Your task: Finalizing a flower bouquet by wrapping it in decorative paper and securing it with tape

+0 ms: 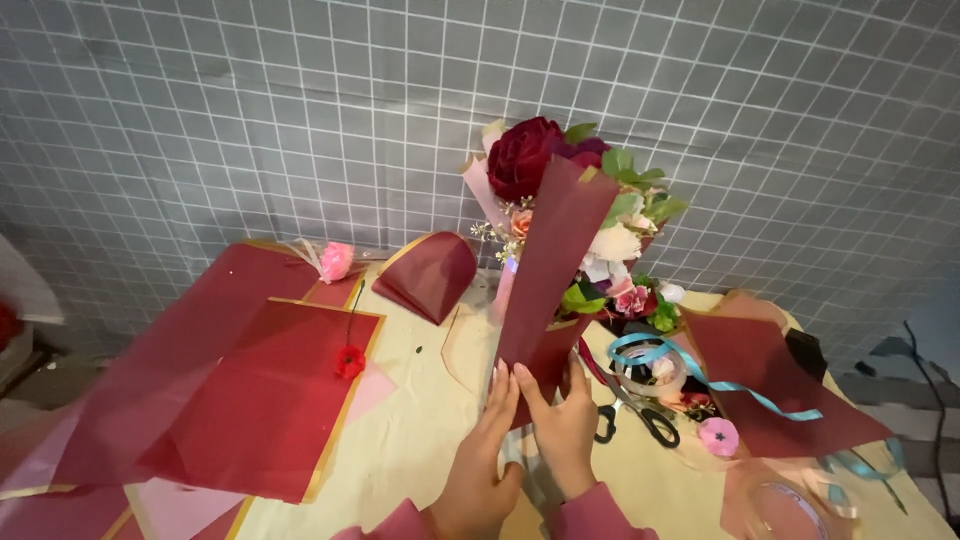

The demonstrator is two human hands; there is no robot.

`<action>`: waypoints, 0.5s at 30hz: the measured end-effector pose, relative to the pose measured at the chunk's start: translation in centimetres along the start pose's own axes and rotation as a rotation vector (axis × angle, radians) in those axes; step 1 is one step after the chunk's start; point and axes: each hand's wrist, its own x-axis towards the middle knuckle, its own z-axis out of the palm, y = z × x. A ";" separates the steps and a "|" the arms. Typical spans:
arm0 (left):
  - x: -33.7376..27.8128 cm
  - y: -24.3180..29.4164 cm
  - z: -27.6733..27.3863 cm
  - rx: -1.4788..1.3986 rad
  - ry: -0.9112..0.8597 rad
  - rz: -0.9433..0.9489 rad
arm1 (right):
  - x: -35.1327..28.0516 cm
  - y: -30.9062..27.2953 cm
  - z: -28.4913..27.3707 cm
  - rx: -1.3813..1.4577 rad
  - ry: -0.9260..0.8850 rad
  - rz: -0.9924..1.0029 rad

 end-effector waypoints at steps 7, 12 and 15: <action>1.4 -1.0 -0.7 -0.124 0.384 0.108 | 0.1 1.0 -0.4 -0.115 0.039 -0.186; 4.5 -1.2 -3.2 -1.002 0.407 -0.531 | -2.2 0.9 0.4 -0.231 -0.059 -0.328; 6.3 -2.4 -4.8 -1.034 0.413 -0.482 | -4.0 -2.7 -0.1 -0.321 -0.085 -0.668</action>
